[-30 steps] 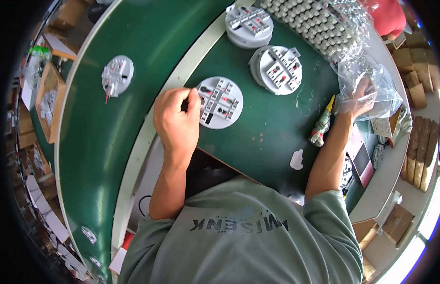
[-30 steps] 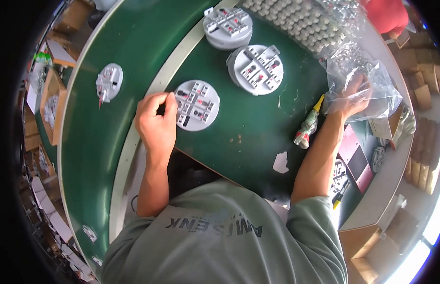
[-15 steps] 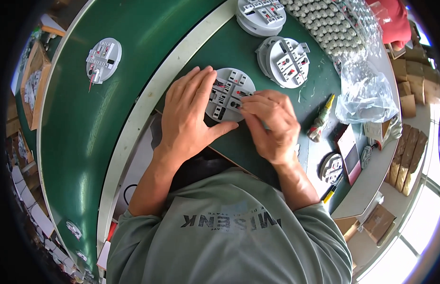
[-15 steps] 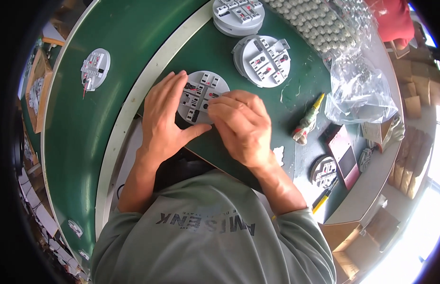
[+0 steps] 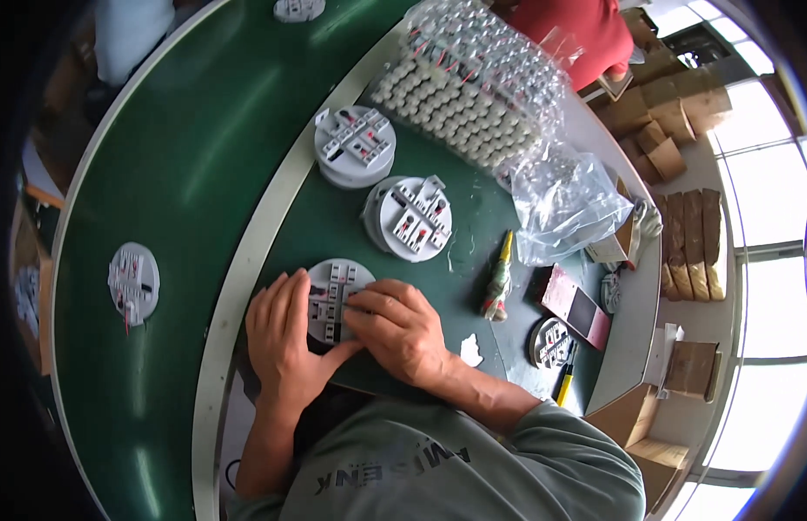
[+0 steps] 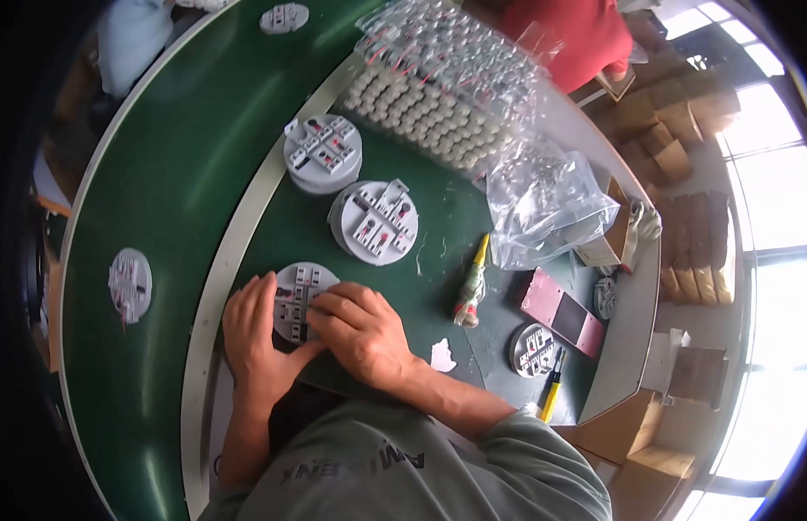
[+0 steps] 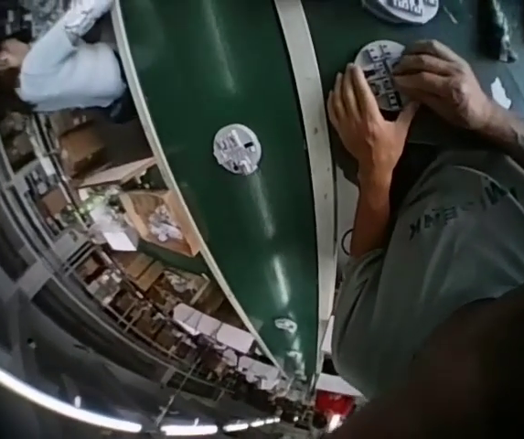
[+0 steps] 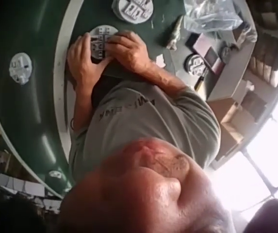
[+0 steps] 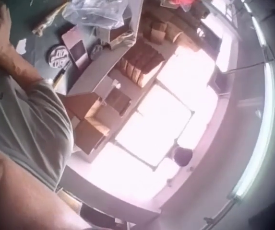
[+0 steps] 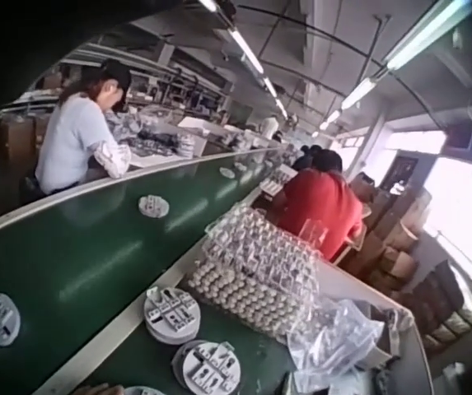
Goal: The recorder is assembling small electronic components into circular trays on a production line.
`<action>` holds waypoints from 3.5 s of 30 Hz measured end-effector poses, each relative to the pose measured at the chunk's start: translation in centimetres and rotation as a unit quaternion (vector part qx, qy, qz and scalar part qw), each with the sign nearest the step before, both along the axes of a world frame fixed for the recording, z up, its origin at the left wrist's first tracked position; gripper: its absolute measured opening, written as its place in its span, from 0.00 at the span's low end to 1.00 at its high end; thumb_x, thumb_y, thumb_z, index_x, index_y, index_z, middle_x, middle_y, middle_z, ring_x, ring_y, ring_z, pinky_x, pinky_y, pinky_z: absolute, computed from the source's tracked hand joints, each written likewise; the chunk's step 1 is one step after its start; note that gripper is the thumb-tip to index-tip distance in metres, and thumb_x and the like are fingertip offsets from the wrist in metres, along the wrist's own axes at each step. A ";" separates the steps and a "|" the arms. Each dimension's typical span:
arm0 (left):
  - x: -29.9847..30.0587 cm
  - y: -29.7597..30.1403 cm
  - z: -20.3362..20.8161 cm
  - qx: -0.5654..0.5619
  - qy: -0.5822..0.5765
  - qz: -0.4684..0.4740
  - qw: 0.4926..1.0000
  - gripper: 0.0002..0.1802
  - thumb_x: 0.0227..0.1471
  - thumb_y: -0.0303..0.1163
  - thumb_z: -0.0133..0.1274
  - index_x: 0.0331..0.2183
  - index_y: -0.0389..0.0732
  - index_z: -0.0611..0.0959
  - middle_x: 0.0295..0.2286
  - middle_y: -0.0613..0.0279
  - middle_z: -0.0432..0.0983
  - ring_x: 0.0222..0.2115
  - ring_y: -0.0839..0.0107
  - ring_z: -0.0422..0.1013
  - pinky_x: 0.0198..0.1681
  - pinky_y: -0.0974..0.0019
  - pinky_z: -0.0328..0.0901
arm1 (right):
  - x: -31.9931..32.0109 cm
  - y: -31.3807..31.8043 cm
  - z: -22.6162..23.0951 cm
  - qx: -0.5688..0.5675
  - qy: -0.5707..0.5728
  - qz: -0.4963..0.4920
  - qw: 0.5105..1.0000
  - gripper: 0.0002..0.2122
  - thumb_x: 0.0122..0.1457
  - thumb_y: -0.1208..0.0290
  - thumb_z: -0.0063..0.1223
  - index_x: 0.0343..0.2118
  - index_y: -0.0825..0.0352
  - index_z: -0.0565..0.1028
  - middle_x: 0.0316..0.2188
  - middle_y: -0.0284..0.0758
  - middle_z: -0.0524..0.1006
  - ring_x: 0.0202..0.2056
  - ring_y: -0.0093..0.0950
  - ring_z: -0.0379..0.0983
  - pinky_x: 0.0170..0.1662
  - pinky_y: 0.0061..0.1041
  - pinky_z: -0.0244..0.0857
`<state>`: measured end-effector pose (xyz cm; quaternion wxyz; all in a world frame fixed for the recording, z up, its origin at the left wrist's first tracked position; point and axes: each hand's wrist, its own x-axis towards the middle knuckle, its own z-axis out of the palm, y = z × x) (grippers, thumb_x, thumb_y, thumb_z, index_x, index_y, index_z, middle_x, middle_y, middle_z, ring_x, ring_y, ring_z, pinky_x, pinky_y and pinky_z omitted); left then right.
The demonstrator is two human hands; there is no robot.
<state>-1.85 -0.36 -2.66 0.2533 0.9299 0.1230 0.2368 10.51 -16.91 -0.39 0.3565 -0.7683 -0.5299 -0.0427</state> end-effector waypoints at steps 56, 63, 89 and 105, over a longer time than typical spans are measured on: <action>44.0 3.0 10.4 0.109 0.058 -0.051 0.991 0.49 0.68 0.63 0.42 0.65 0.24 0.69 0.68 0.32 0.61 0.70 0.45 0.58 0.75 0.50 0.51 | 45.8 8.4 27.2 -0.149 -0.335 -0.255 0.895 0.13 0.66 0.61 0.51 0.36 0.60 0.86 0.38 0.43 0.87 0.41 0.44 0.85 0.44 0.45 0.78; 43.4 3.7 10.7 0.112 0.054 -0.077 0.989 0.50 0.67 0.61 0.45 0.66 0.22 0.67 0.69 0.31 0.59 0.71 0.43 0.57 0.75 0.51 0.50 | 53.7 5.7 23.8 -0.194 -0.204 -0.348 0.894 0.13 0.69 0.59 0.52 0.44 0.59 0.86 0.40 0.40 0.87 0.44 0.39 0.85 0.47 0.46 0.77; 44.6 3.9 13.1 0.025 0.037 -0.117 0.992 0.54 0.66 0.67 0.45 0.70 0.25 0.62 0.72 0.35 0.52 0.74 0.46 0.51 0.77 0.54 0.48 | 42.3 -6.9 13.8 -0.171 -0.099 -0.128 0.972 0.15 0.59 0.76 0.57 0.50 0.65 0.83 0.43 0.46 0.85 0.44 0.47 0.82 0.52 0.43 0.74; 11.7 8.8 13.2 -0.120 -0.110 -0.042 0.986 0.29 0.66 0.32 0.55 0.64 0.30 0.75 0.63 0.45 0.74 0.65 0.58 0.69 0.70 0.56 0.59 | 42.9 -7.3 14.2 -0.204 -0.117 -0.075 0.969 0.17 0.54 0.78 0.66 0.49 0.66 0.82 0.45 0.43 0.84 0.44 0.42 0.82 0.51 0.39 0.75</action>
